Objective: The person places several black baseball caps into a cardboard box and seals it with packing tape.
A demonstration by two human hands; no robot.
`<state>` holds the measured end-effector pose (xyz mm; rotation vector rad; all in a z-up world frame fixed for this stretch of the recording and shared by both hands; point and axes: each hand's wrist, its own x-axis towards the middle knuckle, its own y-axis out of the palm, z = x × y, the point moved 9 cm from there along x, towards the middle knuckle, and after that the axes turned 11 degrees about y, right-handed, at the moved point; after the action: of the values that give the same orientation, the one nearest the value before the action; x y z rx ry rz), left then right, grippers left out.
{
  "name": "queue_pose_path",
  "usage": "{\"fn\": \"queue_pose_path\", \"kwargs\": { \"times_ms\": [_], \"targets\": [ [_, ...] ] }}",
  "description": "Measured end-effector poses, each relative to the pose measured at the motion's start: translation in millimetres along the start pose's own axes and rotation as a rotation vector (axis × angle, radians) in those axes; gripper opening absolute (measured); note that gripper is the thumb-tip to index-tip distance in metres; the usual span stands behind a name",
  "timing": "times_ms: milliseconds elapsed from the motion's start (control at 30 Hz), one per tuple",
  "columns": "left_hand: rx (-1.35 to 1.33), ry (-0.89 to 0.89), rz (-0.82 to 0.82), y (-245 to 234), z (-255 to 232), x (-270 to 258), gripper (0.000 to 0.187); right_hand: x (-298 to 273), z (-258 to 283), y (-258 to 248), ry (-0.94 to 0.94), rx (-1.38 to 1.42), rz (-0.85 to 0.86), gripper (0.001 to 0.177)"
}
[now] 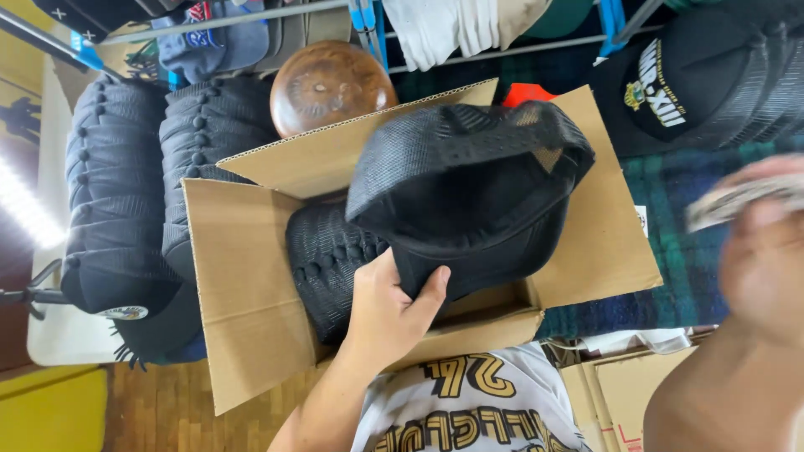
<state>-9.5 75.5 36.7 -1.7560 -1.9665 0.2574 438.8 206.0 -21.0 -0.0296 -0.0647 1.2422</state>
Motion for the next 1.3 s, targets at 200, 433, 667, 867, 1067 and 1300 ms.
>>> {"fn": "queue_pose_path", "kwargs": {
  "times_ms": [200, 433, 667, 867, 1067, 1300],
  "targets": [
    [0.061, 0.133, 0.09, 11.5, -17.5, -4.7, 0.026, -134.3, 155.5, 222.8, -0.543, -0.625, 0.69, 0.023],
    [0.16, 0.318, 0.172, 14.5, -26.4, -10.5, 0.03, -119.6, 128.4, 266.9, -0.585, -0.866, 0.729, 0.026],
    [0.169, 0.335, 0.167, 16.2, -28.6, -9.2, 0.026, -160.9, 114.9, 255.7, -1.578, -1.417, 0.443, 0.039],
    [0.192, 0.425, 0.15, 15.1, -41.7, -5.0, 0.019, -168.5, 109.7, 262.0, -1.786, -1.472, 0.297, 0.027],
    [0.188, 0.409, 0.14, 13.7, -41.4, -6.8, 0.025, -165.5, 145.0, 260.3, -1.594, -1.19, 0.394, 0.03],
    [0.183, 0.382, 0.089, 11.4, -31.9, -9.4, 0.026, -170.8, 157.1, 248.5, -1.324, -1.17, 0.459, 0.04]
  ]
}}
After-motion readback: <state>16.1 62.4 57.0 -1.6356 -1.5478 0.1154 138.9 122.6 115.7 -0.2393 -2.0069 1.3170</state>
